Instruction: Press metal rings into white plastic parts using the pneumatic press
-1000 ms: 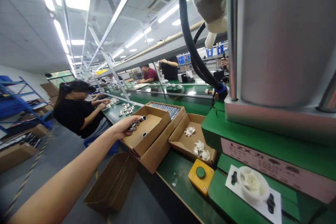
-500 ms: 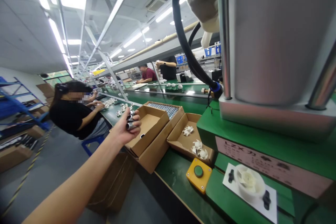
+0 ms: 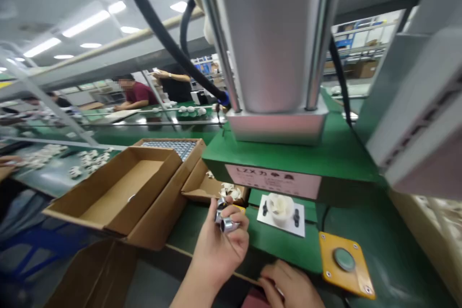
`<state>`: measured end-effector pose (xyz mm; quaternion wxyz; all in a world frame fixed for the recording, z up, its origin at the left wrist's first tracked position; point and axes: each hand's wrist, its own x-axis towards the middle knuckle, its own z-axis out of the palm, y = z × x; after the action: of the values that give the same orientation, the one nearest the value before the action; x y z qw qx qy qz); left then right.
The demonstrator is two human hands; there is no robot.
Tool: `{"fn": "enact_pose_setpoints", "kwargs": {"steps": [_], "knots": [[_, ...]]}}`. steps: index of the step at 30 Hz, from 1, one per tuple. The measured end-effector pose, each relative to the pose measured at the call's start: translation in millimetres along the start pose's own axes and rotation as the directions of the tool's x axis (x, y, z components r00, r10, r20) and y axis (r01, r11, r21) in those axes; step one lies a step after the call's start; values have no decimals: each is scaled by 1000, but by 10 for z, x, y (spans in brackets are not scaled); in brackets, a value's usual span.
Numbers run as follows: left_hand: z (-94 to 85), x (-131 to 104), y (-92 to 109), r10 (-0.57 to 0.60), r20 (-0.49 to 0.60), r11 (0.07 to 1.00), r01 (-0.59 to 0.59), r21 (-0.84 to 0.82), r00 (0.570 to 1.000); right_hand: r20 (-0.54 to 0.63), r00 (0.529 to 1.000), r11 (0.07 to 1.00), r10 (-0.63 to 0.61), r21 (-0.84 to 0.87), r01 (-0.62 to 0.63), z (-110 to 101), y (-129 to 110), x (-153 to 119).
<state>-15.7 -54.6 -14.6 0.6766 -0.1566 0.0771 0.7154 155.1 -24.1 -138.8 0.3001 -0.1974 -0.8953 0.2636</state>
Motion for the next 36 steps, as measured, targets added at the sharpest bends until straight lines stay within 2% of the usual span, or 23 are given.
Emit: {"fn": "enact_pose_setpoints", "kwargs": {"steps": [4, 8, 10, 12, 13, 14, 15, 16, 17, 18, 19, 20, 21, 24, 29, 33, 36], "knots": [[101, 20, 24, -61, 65, 997, 63, -34, 996, 58, 995, 995, 83, 41, -86, -6, -66, 19], [67, 18, -48, -108, -35, 994, 108, 7, 994, 64, 990, 988, 125, 83, -130, -2, -79, 20], [20, 24, -111, -111, -58, 987, 116, 108, 992, 67, 988, 982, 141, 114, -148, -3, -84, 19], [1, 41, -160, -66, -50, 934, 79, 349, 997, 62, 987, 981, 149, 120, -155, -5, -90, 16], [9, 56, -175, -15, -27, 847, 27, 531, 1000, 52, 988, 982, 148, 110, -153, -4, -92, 14], [31, 76, -182, 54, 17, 686, -50, 726, 998, 38, 989, 984, 142, 99, -145, -3, -93, 11], [66, 101, -185, 131, 94, 447, -143, 883, 987, 27, 991, 987, 135, 88, -137, 1, -93, 7], [112, 132, -186, 186, 200, 163, -231, 959, 962, 17, 992, 989, 129, 78, -130, 6, -91, 2], [165, 169, -188, 206, 308, -107, -292, 950, 929, 10, 992, 990, 123, 66, -123, 14, -86, -4], [220, 212, -194, 201, 396, -317, -323, 892, 896, 4, 993, 991, 118, 54, -118, 23, -79, -10], [274, 259, -206, 186, 458, -456, -336, 824, 869, 4, 994, 993, 112, 40, -112, 34, -69, -16], [322, 309, -223, 171, 499, -531, -347, 773, 849, 6, 994, 994, 106, 23, -106, 46, -58, -19], [362, 360, -244, 159, 520, -564, -356, 746, 839, 10, 995, 995, 99, 6, -99, 59, -45, -20], [421, 488, -317, 138, 558, -573, -394, 719, 818, 8, 998, 997, 68, -33, -68, 93, -7, -10], [374, 613, -377, 186, 600, -571, -411, 710, 778, -59, 998, 996, 23, -81, -28, 117, 10, 9], [326, 683, -390, 224, 604, -583, -392, 712, 765, -130, 991, 993, -21, -121, 5, 122, 5, 34], [324, 646, -377, 230, 597, -584, -381, 716, 769, -155, 987, 990, -34, -140, 12, 124, -13, 85]]}}
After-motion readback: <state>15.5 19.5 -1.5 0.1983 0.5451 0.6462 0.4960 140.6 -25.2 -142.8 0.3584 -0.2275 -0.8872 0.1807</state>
